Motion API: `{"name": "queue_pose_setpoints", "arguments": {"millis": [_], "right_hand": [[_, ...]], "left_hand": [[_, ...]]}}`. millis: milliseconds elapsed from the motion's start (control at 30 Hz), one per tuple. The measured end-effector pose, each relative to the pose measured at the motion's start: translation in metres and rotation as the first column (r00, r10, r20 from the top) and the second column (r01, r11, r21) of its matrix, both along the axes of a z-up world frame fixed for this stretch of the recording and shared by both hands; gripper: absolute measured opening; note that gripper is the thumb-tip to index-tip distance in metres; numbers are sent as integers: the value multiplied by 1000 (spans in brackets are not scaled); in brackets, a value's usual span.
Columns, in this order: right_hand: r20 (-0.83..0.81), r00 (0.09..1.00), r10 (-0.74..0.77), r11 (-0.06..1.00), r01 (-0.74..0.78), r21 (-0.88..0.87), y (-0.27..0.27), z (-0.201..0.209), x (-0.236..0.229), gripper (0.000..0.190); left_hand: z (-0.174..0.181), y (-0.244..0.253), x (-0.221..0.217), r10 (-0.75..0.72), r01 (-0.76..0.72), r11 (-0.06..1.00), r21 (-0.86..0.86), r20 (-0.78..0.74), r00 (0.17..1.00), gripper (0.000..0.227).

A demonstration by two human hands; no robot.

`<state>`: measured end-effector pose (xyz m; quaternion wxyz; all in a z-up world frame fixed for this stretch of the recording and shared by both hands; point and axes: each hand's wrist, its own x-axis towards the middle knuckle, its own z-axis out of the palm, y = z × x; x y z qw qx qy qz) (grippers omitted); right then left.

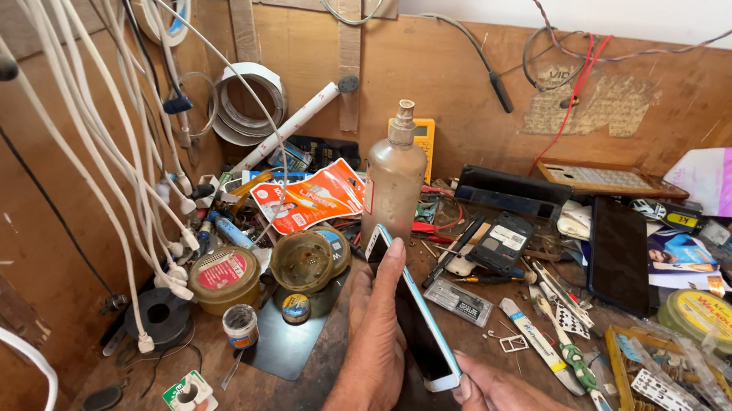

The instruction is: The person disassembles a smartphone by prying off the back cover and detaching internal components. They use a plastic pry tool to separate the back cover and a small screwdriver to loosen screws on the motherboard. The back cover and internal parts are placed on the cluttered workbench.

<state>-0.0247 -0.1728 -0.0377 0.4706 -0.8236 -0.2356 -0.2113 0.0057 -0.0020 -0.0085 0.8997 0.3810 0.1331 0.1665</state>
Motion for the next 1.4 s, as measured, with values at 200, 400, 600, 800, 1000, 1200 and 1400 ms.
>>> {"name": "queue_pose_setpoints", "arguments": {"millis": [200, 400, 600, 800, 1000, 1200, 1400], "right_hand": [[-5, 994, 106, 994, -106, -34, -11, -9, 11, 32], [-279, 956, -92, 954, 5, -299, -17, -5, 18, 32], [-259, 956, 137, 984, -160, -72, -17, -3, 15, 29], [-313, 946, 87, 990, -117, -79, -16, -8, 17, 28], [-282, 957, 66, 987, -103, -120, -14, -3, 16, 27], [-309, 951, -15, 973, -58, -224, -8, 16, 13, 26], [-225, 974, 14, 972, -66, -227, -1, 30, 14, 26]], "left_hand": [[-3, 0, 2, 26, -26, 1000, -5, -42, 999, 76], [-7, -3, 2, 10, -10, 1000, 7, 28, 1000, 92], [-6, -2, 3, -18, 18, 1000, -4, -64, 998, 103], [-7, -2, 3, 4, -4, 1000, 4, -57, 998, 106], [-7, -3, 3, 12, -12, 1000, 9, -29, 1000, 102], [-4, -3, 4, 76, -74, 990, 116, -15, 997, 86], [-4, -4, 2, 62, -63, 997, 54, 20, 998, 81]]}}
